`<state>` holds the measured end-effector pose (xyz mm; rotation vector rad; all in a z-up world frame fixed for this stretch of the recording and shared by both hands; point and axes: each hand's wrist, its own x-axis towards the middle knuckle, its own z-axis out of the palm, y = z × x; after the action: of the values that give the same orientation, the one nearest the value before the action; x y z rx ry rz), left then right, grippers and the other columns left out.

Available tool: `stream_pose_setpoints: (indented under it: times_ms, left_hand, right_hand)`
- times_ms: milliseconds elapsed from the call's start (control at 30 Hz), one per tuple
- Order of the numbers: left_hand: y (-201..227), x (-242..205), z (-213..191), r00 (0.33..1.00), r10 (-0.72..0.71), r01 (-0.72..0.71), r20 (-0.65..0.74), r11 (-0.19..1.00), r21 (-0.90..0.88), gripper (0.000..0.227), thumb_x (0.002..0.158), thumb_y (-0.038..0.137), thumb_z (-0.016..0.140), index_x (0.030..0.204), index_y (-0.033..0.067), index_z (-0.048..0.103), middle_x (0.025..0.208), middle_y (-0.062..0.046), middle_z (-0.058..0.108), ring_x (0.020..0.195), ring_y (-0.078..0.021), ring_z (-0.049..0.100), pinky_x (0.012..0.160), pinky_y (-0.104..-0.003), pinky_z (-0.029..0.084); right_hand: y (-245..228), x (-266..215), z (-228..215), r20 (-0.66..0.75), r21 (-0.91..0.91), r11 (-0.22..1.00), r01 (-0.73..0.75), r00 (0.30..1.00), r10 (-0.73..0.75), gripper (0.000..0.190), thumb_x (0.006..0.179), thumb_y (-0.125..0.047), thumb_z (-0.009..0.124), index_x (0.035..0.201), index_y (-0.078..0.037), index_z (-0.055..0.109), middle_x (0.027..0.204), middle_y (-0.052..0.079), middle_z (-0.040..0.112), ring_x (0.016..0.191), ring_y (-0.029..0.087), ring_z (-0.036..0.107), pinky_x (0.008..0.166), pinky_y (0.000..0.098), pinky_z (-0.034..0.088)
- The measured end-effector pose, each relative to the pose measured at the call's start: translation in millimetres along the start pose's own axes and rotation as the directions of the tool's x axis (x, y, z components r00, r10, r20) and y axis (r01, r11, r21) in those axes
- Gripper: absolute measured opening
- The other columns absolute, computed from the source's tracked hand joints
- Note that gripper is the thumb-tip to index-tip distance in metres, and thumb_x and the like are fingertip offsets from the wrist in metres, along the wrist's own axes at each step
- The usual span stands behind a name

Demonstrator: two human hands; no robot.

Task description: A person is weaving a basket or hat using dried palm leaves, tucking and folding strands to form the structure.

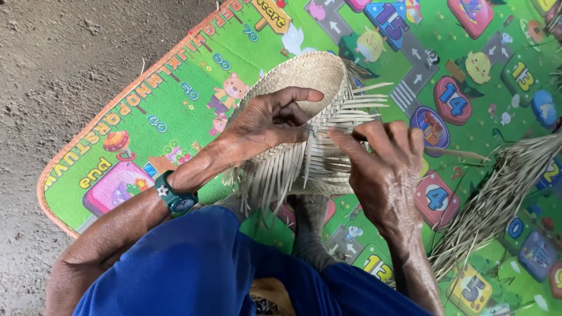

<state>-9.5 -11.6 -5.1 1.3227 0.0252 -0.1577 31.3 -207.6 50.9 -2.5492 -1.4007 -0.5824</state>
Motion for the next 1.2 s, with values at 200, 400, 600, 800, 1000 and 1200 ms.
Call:
stream_pose_setpoints:
  times_ms: [200,400,600,800,1000,1200]
  left_hand:
    - [1.3,2.0,-2.3,0.999,-0.005,0.003,0.042,0.999,0.05,0.053,0.073,-0.003,0.064,0.124,0.0087,0.053,0.078,-0.002,0.062,0.067,-0.007,0.053,0.058,-0.018,0.04]
    - [-6.7,4.0,-2.4,0.991,0.101,-0.103,0.088,0.994,0.024,0.05,0.078,-0.004,0.065,0.125,0.0079,0.052,0.082,-0.008,0.062,0.075,-0.0131,0.057,0.072,-0.027,0.049]
    - [-1.6,2.1,3.2,0.969,0.227,-0.237,0.096,0.966,0.106,0.045,0.081,-0.002,0.064,0.124,0.006,0.053,0.088,-0.017,0.062,0.084,-0.0243,0.059,0.083,-0.041,0.052]
    - [9.6,-3.2,5.3,0.953,0.287,-0.301,0.092,0.925,0.231,0.042,0.082,-0.004,0.062,0.122,0.005,0.054,0.085,-0.017,0.062,0.087,-0.0271,0.061,0.087,-0.044,0.051]
    - [8.2,-3.0,-0.4,0.945,0.315,-0.327,0.09,0.89,0.318,0.037,0.084,0.0,0.063,0.12,0.0071,0.055,0.09,-0.013,0.062,0.093,-0.0227,0.059,0.089,-0.043,0.05]
    - [-0.4,3.0,8.1,0.876,0.481,-0.419,-0.034,0.794,0.44,0.012,0.084,0.007,0.066,0.096,0.0105,0.067,0.091,-0.008,0.065,0.09,-0.0205,0.06,0.086,-0.037,0.048]
  right_hand:
    - [25.7,-3.5,16.1,0.105,0.352,0.935,-0.041,0.995,0.004,0.033,0.072,0.004,0.067,0.097,-0.016,0.072,0.084,-0.001,0.058,0.078,0.017,0.039,0.077,0.0331,0.031]
    - [28.0,-9.8,25.6,0.055,0.542,0.837,-0.074,0.997,0.052,0.026,0.08,0.004,0.065,0.1,-0.013,0.07,0.081,0.002,0.057,0.076,0.02,0.046,0.074,0.0322,0.035]
    - [21.0,-11.1,23.9,0.06,0.633,0.747,-0.202,0.975,0.213,0.007,0.087,-0.001,0.063,0.092,-0.005,0.066,0.075,0.008,0.059,0.077,0.023,0.053,0.076,0.0363,0.041]
    - [14.1,-10.7,26.7,0.085,0.63,0.729,-0.267,0.957,0.276,0.005,0.086,-0.004,0.066,0.09,-0.001,0.064,0.073,0.01,0.056,0.076,0.026,0.055,0.075,0.0401,0.045]
    - [7.1,-6.2,33.4,-0.002,0.562,0.789,-0.248,0.954,0.301,0.007,0.089,-0.009,0.065,0.092,-0.004,0.061,0.077,0.011,0.053,0.077,0.03,0.055,0.071,0.0409,0.046]
    - [-6.4,-1.2,27.2,-0.043,0.467,0.847,-0.254,0.95,0.309,0.006,0.089,-0.01,0.064,0.091,-0.005,0.06,0.075,0.011,0.053,0.075,0.032,0.058,0.065,0.0428,0.048]
